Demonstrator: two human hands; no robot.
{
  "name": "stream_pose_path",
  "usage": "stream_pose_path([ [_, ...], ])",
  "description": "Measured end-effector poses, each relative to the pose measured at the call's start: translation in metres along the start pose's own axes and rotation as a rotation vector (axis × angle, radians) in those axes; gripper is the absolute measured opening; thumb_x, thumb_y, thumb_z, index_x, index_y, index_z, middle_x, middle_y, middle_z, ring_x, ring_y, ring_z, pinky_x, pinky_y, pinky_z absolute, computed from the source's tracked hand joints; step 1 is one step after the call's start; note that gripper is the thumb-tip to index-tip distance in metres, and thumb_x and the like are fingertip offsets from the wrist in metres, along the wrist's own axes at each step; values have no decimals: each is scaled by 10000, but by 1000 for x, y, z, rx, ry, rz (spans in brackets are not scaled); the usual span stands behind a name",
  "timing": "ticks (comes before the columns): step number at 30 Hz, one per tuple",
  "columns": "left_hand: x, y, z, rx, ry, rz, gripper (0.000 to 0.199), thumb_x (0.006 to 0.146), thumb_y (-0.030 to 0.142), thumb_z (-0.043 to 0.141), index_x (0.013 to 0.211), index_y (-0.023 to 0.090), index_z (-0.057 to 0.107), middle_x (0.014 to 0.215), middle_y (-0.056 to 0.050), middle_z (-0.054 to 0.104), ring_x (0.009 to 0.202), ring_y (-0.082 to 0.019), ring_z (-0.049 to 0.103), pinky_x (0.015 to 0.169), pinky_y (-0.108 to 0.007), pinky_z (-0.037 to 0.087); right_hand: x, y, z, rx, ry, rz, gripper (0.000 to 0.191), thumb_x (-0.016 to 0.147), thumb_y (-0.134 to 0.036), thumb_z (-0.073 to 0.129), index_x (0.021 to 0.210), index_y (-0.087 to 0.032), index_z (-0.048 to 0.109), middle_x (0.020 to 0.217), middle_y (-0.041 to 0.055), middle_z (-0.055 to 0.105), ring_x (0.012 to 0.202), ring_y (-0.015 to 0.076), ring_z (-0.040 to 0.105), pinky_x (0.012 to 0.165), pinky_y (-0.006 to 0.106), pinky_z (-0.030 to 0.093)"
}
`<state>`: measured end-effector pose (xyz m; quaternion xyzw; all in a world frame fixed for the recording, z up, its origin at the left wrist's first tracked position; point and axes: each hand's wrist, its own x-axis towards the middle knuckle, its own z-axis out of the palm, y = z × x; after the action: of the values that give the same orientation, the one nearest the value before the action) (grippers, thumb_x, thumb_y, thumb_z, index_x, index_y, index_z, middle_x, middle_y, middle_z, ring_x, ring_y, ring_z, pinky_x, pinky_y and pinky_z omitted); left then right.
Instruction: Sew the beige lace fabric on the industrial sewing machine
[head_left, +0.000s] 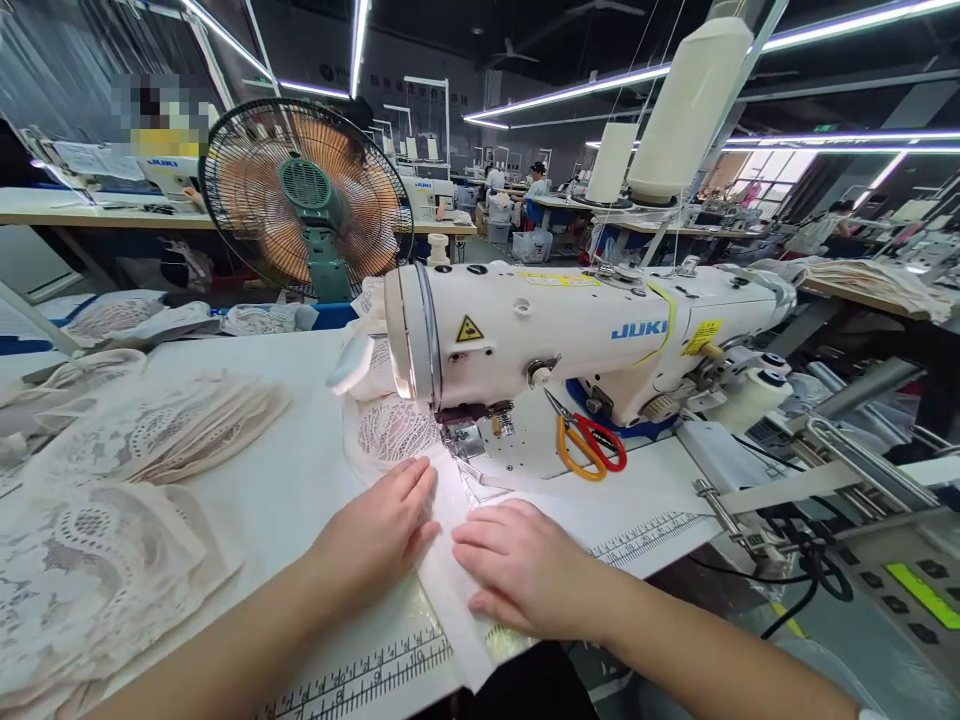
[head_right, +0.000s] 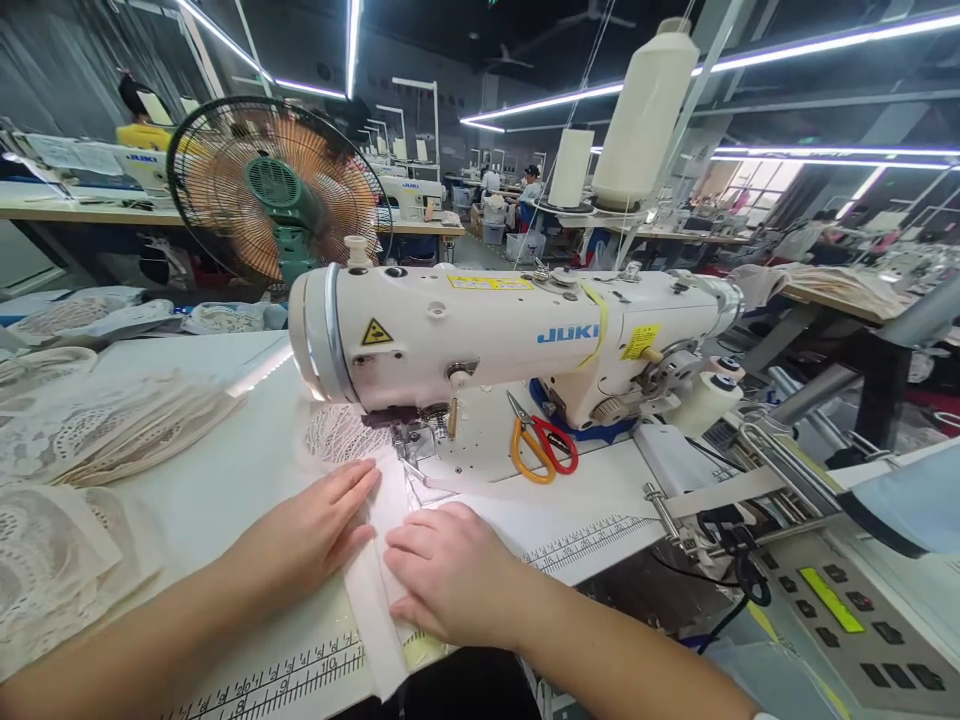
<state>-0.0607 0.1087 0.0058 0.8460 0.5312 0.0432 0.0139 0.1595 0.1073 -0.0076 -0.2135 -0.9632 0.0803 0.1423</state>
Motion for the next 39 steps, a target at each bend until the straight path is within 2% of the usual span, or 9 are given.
stream_pose_path([
  [5,7,34,2,204,-68,-51,511,916,272,360,1309,-37,465,1373,-274,435,1285,-397,401,1029,-527,386,-4,3,-4,-4,-18,23,296,867,-375,533,1073,-170,589,1136,68,626,1101,211,502,932,379,379],
  [10,9,51,4,225,-25,-120,494,905,273,393,1312,9,486,1376,-260,443,1252,-439,421,929,-559,443,-12,9,-8,-7,-32,51,297,848,-367,568,1069,-171,597,1139,64,621,1117,221,493,958,389,376],
  [20,9,48,1,235,-87,-125,545,923,334,365,1358,11,426,1413,-235,412,1279,-430,385,982,-546,406,-19,13,3,51,150,1,276,897,-340,444,1047,-159,588,1082,85,631,1015,218,534,870,387,446],
  [28,11,42,5,181,-5,-124,498,899,313,420,1317,53,498,1373,-230,465,1248,-428,430,949,-565,431,-23,14,4,47,174,21,267,891,-344,464,1051,-166,582,1105,98,623,1034,220,542,882,384,466],
  [35,18,33,1,204,-57,-121,543,922,325,331,1350,8,437,1414,-239,410,1275,-431,383,986,-549,383,-23,15,7,50,245,9,270,893,-336,454,1032,-152,596,1089,102,635,1005,231,551,861,392,485],
  [39,23,23,-2,203,-81,-114,550,924,343,342,1353,11,433,1412,-247,406,1283,-426,378,1012,-545,366,-23,16,7,57,272,3,261,884,-323,469,1022,-144,600,1080,105,636,996,231,550,861,389,487],
])
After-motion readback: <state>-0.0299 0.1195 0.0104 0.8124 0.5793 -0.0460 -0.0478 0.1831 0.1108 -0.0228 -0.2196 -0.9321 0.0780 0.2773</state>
